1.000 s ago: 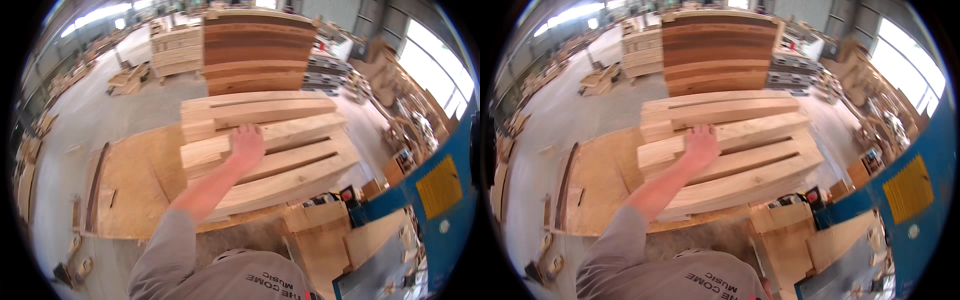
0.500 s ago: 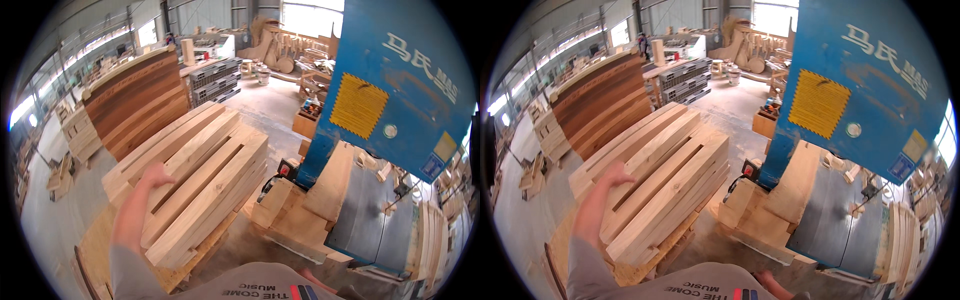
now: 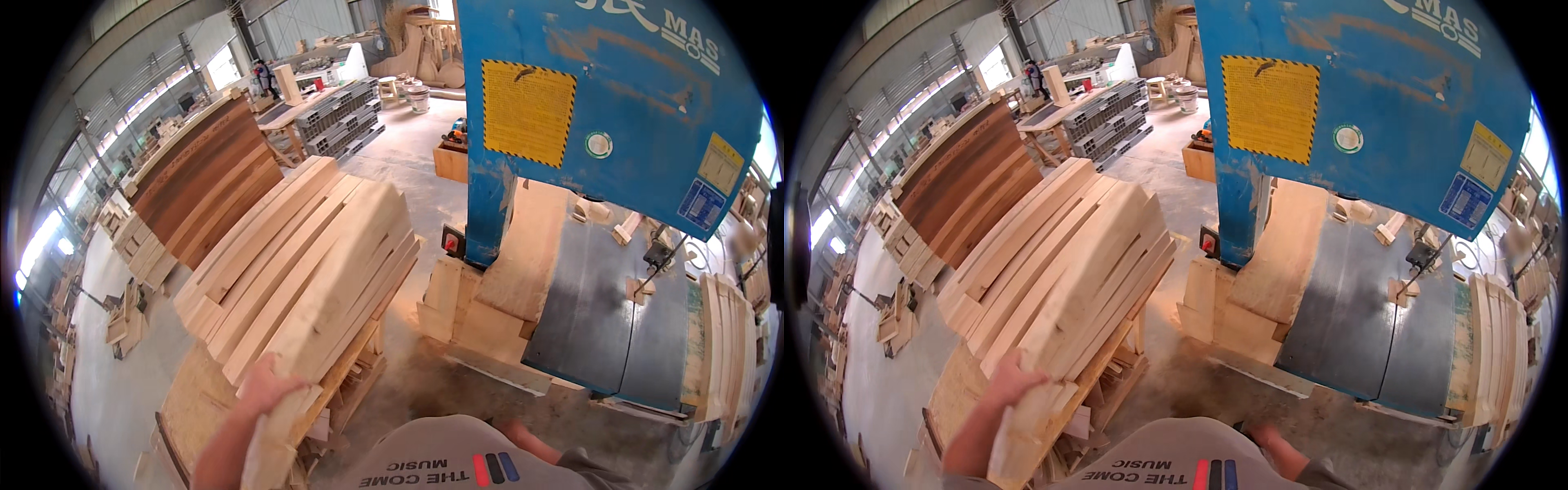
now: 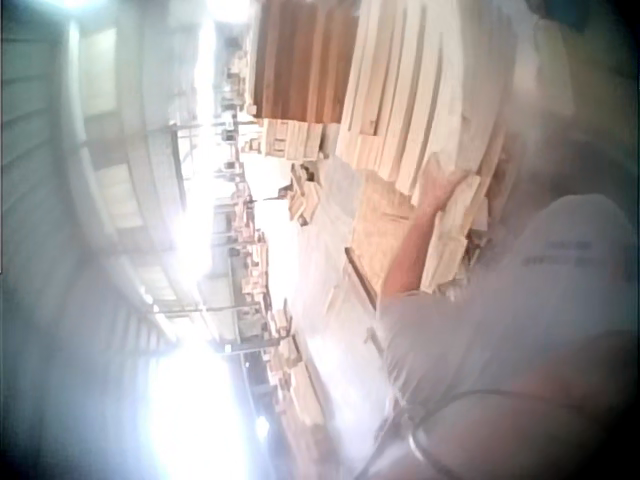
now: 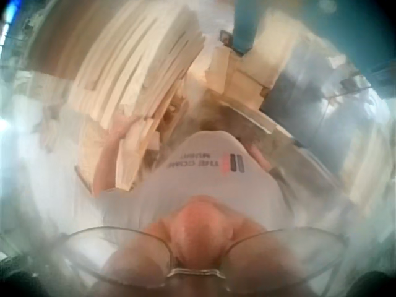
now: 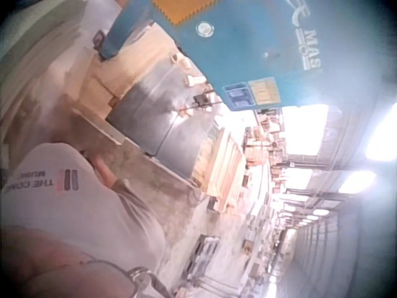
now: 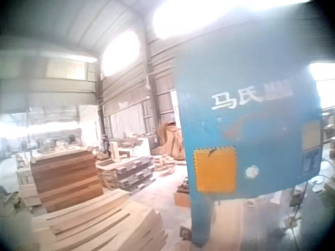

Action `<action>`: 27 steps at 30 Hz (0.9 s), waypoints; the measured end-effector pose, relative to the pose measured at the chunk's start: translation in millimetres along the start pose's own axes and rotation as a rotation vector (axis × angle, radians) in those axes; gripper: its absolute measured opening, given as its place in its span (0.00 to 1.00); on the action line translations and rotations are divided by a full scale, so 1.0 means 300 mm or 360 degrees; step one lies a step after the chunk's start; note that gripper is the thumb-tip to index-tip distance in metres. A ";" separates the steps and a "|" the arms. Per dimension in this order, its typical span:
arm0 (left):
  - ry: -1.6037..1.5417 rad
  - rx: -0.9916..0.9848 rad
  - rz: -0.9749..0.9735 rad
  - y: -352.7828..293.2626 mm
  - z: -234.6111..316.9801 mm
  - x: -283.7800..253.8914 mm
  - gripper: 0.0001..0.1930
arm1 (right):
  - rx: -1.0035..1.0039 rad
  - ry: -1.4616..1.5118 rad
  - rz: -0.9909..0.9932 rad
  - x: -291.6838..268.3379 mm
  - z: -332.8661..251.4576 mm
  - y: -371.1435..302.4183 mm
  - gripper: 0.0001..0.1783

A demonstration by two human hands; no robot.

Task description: The person uses a band saw to cut curved wooden planks, guiding the wood through the blade by hand and stacking the finished pieces on a nearby pile.

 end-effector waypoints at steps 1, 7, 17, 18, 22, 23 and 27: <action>-0.0060 -0.0097 -0.0077 -0.102 0.017 0.045 0.33 | 0.0073 0.0277 0.0117 -0.112 -0.150 -0.023 0.18; 0.0208 -0.0042 -0.0410 -0.376 0.238 0.385 0.36 | -0.0360 0.1101 0.0018 -0.596 -0.741 -0.127 0.27; 0.0600 0.0433 -0.0611 -0.488 0.527 0.754 0.34 | 0.0187 0.3001 0.0399 -0.537 -0.706 -0.309 0.29; 0.0576 0.0493 -0.0640 -0.494 0.543 0.778 0.33 | 0.0232 0.2985 0.0522 -0.540 -0.675 -0.328 0.29; 0.0253 0.0694 -0.0955 -0.493 0.584 0.773 0.33 | 0.0207 0.2943 0.0872 -0.528 -0.540 -0.362 0.32; 0.0121 0.0736 -0.1084 -0.481 0.590 0.752 0.33 | 0.0224 0.2951 0.0911 -0.529 -0.499 -0.376 0.32; 0.0485 0.0490 -0.1026 -0.446 0.234 0.709 0.33 | 0.0249 0.3026 0.0943 -0.528 -0.457 -0.384 0.33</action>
Point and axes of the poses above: each hand's wrist, its own y-axis towards the middle knuckle, its own x-axis out of the palm, z = x × y, the point moved 4 cm from there along y, towards the middle knuckle, and after that the axes turned 11 degrees about y, right-handed, at the moved point
